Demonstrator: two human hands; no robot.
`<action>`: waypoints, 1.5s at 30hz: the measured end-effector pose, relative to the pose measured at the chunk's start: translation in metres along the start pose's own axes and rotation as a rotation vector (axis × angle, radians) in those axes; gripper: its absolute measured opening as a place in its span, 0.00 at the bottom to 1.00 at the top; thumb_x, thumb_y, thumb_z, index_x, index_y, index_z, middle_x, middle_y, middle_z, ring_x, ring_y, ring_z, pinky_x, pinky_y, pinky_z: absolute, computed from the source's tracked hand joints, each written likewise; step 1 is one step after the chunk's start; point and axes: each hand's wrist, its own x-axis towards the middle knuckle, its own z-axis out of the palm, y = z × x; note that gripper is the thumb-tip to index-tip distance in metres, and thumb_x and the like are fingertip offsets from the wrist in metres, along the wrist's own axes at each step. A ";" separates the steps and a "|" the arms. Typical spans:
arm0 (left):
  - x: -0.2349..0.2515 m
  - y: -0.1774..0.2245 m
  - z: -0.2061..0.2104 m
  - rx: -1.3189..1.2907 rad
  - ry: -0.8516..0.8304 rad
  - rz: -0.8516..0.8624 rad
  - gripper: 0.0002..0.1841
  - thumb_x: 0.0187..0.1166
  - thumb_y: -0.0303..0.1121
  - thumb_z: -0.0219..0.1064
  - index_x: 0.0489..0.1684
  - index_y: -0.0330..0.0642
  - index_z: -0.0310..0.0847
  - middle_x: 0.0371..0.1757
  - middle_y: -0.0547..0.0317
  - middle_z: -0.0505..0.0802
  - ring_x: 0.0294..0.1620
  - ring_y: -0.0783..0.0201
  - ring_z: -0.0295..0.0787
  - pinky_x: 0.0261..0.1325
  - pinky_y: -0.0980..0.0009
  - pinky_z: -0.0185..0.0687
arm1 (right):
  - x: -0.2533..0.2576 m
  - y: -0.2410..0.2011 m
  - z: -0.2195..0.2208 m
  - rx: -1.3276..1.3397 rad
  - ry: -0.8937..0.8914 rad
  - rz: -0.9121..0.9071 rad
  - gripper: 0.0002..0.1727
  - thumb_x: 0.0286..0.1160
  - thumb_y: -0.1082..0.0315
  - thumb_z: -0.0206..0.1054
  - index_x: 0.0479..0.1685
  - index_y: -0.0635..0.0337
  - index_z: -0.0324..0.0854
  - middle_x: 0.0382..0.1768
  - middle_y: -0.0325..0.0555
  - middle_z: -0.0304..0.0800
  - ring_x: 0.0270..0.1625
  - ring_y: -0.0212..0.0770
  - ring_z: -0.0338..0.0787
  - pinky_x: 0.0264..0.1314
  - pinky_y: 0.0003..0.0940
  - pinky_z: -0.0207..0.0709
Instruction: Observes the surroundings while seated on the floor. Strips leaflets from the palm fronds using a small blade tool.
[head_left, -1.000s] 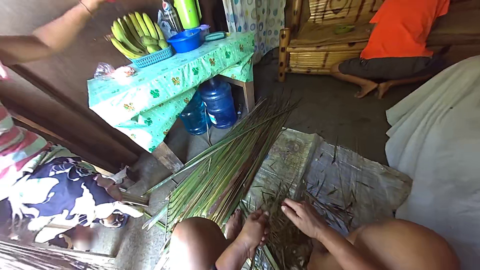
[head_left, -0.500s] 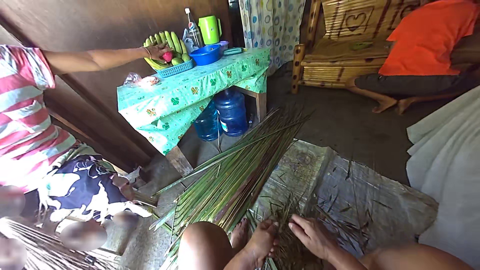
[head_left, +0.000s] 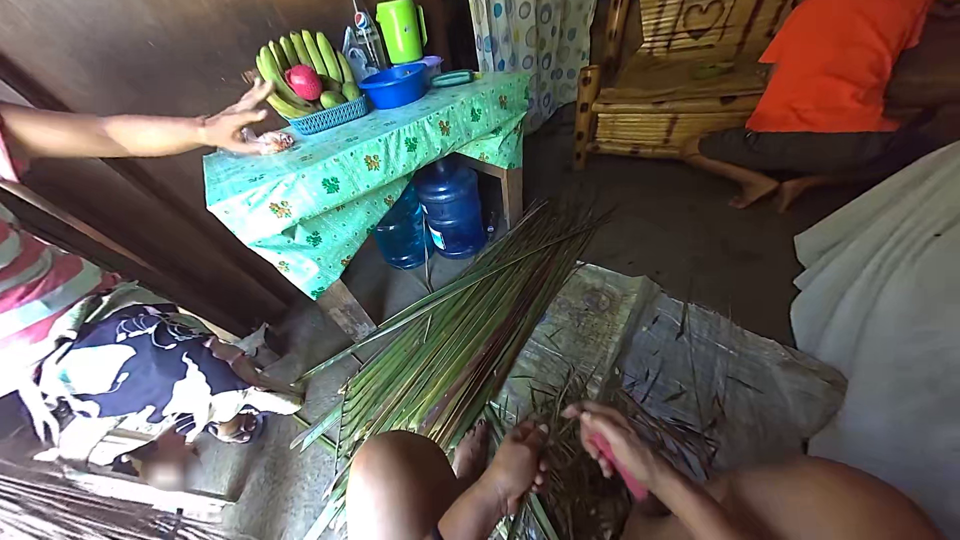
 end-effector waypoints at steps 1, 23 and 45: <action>0.000 0.000 0.001 0.010 0.000 0.013 0.13 0.97 0.38 0.44 0.52 0.42 0.72 0.20 0.68 0.74 0.13 0.76 0.68 0.18 0.82 0.68 | -0.002 -0.001 0.008 0.048 -0.072 0.026 0.25 0.83 0.60 0.42 0.68 0.61 0.77 0.19 0.33 0.76 0.15 0.30 0.74 0.16 0.27 0.72; 0.003 -0.007 -0.001 0.002 0.068 0.067 0.14 0.97 0.32 0.40 0.48 0.40 0.73 0.16 0.70 0.71 0.11 0.77 0.62 0.15 0.82 0.60 | -0.008 0.009 0.026 -0.711 0.000 -0.489 0.25 0.87 0.51 0.50 0.40 0.63 0.85 0.24 0.53 0.85 0.29 0.52 0.89 0.31 0.52 0.78; 0.001 -0.007 -0.002 -0.035 -0.005 0.044 0.12 0.97 0.34 0.42 0.43 0.44 0.68 0.15 0.71 0.66 0.10 0.78 0.58 0.14 0.83 0.56 | 0.014 0.013 -0.003 -0.720 0.082 -0.293 0.25 0.88 0.52 0.50 0.46 0.65 0.86 0.29 0.57 0.87 0.35 0.56 0.89 0.41 0.57 0.78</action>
